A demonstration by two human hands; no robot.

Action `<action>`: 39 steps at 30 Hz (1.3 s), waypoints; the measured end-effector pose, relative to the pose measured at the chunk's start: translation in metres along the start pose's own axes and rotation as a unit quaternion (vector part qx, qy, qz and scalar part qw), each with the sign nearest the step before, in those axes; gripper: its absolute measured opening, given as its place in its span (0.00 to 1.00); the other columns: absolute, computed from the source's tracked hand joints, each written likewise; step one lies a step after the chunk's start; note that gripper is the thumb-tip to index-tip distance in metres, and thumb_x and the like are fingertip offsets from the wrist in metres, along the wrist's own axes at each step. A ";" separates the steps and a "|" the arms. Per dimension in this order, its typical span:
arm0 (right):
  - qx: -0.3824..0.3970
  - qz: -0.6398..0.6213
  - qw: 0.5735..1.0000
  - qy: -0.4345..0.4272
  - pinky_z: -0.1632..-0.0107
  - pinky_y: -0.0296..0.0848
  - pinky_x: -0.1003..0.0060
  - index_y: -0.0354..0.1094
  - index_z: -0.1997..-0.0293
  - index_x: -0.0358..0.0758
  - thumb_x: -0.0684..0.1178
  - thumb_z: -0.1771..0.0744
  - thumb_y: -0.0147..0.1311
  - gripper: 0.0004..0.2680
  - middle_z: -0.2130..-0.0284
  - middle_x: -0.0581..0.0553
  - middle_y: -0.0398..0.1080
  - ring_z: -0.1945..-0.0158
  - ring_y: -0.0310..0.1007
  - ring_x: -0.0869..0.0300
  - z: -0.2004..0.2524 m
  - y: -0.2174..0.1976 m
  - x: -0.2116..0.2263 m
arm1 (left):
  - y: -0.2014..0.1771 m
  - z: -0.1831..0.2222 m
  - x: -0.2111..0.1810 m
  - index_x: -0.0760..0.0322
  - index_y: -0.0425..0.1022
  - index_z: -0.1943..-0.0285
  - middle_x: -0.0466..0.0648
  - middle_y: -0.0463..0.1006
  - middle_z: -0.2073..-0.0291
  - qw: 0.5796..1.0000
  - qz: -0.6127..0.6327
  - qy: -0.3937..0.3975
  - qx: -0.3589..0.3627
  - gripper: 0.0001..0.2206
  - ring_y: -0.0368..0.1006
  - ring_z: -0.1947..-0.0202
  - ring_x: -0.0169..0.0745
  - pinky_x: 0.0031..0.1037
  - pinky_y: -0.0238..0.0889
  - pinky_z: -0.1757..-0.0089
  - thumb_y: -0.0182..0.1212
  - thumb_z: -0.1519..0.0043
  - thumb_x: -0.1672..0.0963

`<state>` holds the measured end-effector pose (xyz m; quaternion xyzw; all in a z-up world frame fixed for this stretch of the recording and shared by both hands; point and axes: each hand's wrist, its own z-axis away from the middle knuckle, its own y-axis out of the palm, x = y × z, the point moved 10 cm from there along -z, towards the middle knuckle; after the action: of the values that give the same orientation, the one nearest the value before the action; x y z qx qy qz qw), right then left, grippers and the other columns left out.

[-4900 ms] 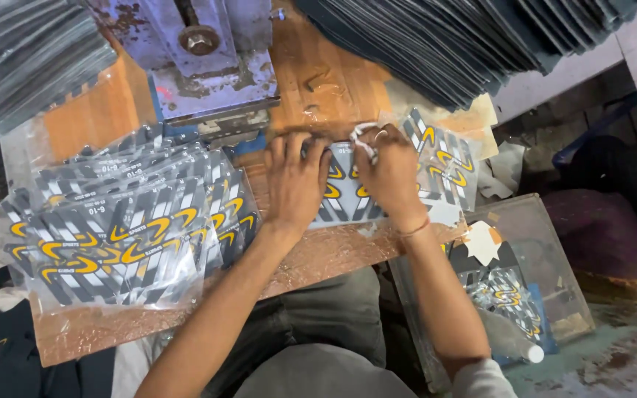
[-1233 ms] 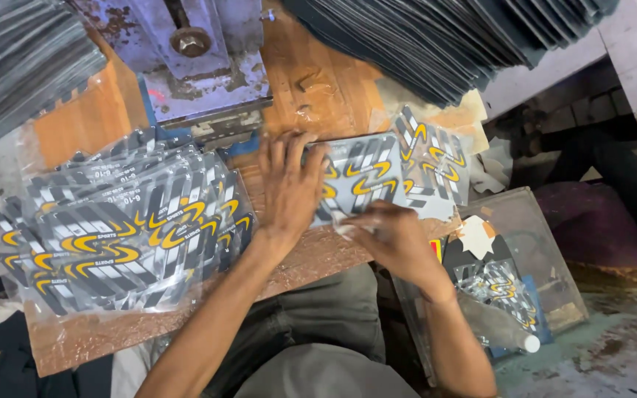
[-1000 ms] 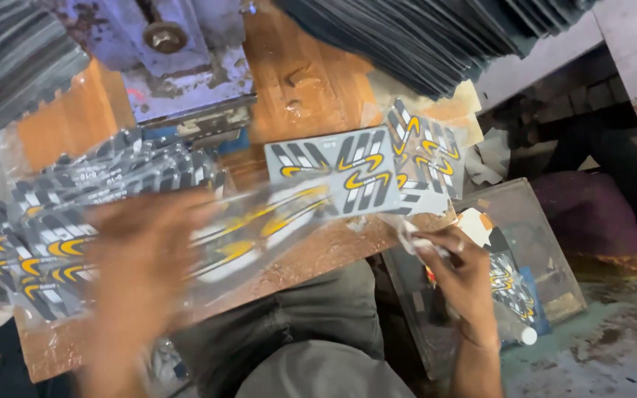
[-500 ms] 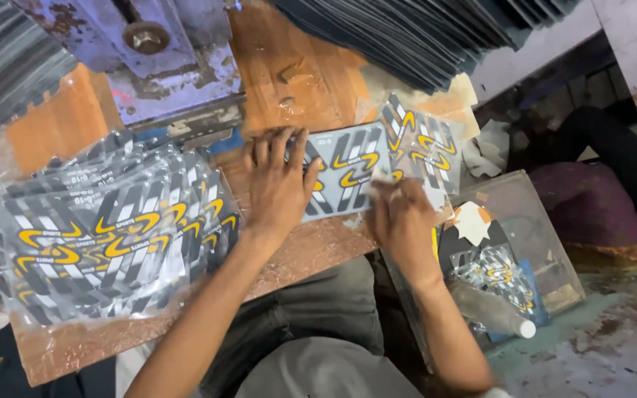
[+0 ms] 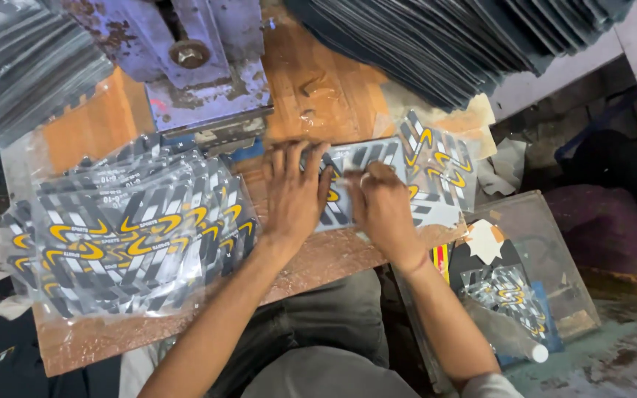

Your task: The person cleans and sorts printed stickers in a print shop environment.

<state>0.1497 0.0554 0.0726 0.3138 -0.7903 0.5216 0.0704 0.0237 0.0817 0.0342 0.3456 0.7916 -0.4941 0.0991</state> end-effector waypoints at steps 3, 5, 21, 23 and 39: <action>0.111 -0.115 0.985 0.058 0.66 0.69 0.57 0.81 0.62 0.36 0.39 0.36 0.60 0.04 0.74 0.36 0.71 0.72 0.73 0.46 0.021 0.002 0.003 | -0.012 0.000 -0.007 0.60 0.75 0.40 0.54 0.70 0.46 0.999 -0.023 0.025 -0.043 0.15 0.64 0.42 0.58 0.55 0.49 0.37 0.63 0.36 0.55; 0.105 -0.160 0.980 0.061 0.65 0.71 0.60 0.80 0.60 0.37 0.39 0.36 0.61 0.04 0.70 0.39 0.74 0.69 0.76 0.51 0.038 -0.018 0.011 | -0.022 -0.001 -0.013 0.57 0.77 0.44 0.49 0.72 0.51 0.998 -0.031 0.043 -0.034 0.11 0.67 0.46 0.52 0.56 0.50 0.36 0.64 0.35 0.56; -0.140 -0.042 0.981 0.131 0.55 0.71 0.65 0.76 0.51 0.34 0.37 0.33 0.61 0.07 0.63 0.41 0.75 0.60 0.77 0.56 0.078 -0.097 -0.028 | -0.159 0.040 0.081 0.59 0.74 0.35 0.55 0.74 0.42 0.991 -0.132 -0.032 -0.001 0.23 0.63 0.35 0.60 0.55 0.49 0.34 0.70 0.41 0.54; -0.129 -0.021 0.985 0.113 0.56 0.71 0.62 0.77 0.52 0.34 0.37 0.34 0.61 0.07 0.64 0.39 0.75 0.60 0.77 0.52 0.057 -0.082 -0.028 | -0.095 0.020 0.021 0.64 0.71 0.33 0.58 0.71 0.40 0.998 -0.044 -0.001 0.043 0.24 0.63 0.36 0.63 0.53 0.51 0.36 0.67 0.38 0.54; -0.053 -0.013 0.998 -0.007 0.50 0.74 0.51 0.78 0.56 0.37 0.38 0.33 0.57 0.05 0.66 0.40 0.73 0.63 0.75 0.44 -0.003 -0.040 -0.009 | 0.001 0.002 -0.007 0.66 0.70 0.36 0.58 0.67 0.41 1.000 -0.011 0.012 -0.020 0.19 0.60 0.37 0.61 0.57 0.47 0.35 0.62 0.35 0.54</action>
<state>0.1789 0.0516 0.1012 0.3234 -0.8132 0.4757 0.0887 0.0293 0.0769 0.0364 0.3405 0.8060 -0.4755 0.0910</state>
